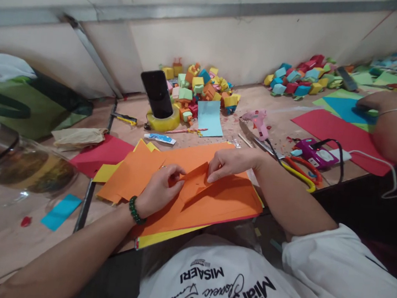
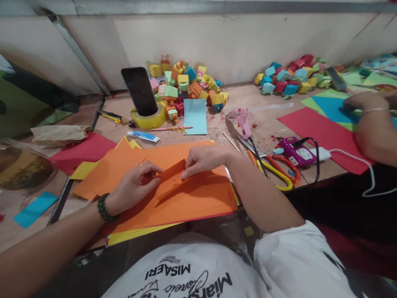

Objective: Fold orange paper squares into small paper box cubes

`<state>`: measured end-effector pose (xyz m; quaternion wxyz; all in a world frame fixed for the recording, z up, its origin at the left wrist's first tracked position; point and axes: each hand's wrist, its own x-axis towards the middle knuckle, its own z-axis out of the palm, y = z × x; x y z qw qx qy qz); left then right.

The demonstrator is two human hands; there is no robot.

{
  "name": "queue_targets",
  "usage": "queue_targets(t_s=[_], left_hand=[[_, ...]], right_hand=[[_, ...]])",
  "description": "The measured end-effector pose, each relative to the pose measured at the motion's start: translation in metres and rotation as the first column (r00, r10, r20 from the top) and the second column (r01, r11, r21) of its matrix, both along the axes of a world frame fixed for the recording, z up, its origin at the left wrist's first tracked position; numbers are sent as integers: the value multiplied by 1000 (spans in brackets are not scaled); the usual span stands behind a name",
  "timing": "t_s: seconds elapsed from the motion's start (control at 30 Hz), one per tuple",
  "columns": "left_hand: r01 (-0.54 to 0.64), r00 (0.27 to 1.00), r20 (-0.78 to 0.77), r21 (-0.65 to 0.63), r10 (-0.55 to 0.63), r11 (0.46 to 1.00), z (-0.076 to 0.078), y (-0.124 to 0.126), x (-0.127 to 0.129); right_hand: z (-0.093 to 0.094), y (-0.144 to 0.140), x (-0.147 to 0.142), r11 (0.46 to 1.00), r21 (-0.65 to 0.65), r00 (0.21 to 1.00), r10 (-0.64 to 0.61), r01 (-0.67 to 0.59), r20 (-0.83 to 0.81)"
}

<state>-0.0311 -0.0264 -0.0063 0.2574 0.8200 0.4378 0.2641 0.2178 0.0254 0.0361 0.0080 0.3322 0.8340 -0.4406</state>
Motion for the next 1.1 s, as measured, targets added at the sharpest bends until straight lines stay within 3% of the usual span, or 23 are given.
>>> queue_targets(t_s=[0.17, 0.3, 0.43, 0.53, 0.73, 0.83, 0.93, 1.1], left_hand=[[19, 999, -33, 80, -17, 997, -3, 2, 1], [56, 997, -59, 151, -48, 987, -3, -1, 1], [202, 975, -147, 249, -169, 947, -3, -9, 1], [328, 936, -237, 327, -259, 886, -5, -14, 3], [480, 864, -378, 417, -334, 772, 1, -19, 9], [497, 841, -436, 393, -319, 773, 5, -23, 10], [477, 839, -466, 378, -282, 794, 7, -27, 11], [471, 793, -573, 364, -205, 804, 8, -31, 13]], right_hand=[[-1, 3, -3, 999, -10, 995, -43, 44, 88], [3, -1, -3, 999, -36, 994, 36, -33, 108], [8, -3, 5, 992, -123, 992, 35, -20, 119], [13, -1, 14, 988, -156, 991, 21, 0, 130], [20, -1, 9, 991, 49, 980, -130, 124, 148], [15, -7, -11, 986, 128, 941, -138, 103, 307], [10, -16, -30, 946, 288, 859, -271, 152, 435], [6, -24, -42, 912, 375, 841, -331, 169, 427]])
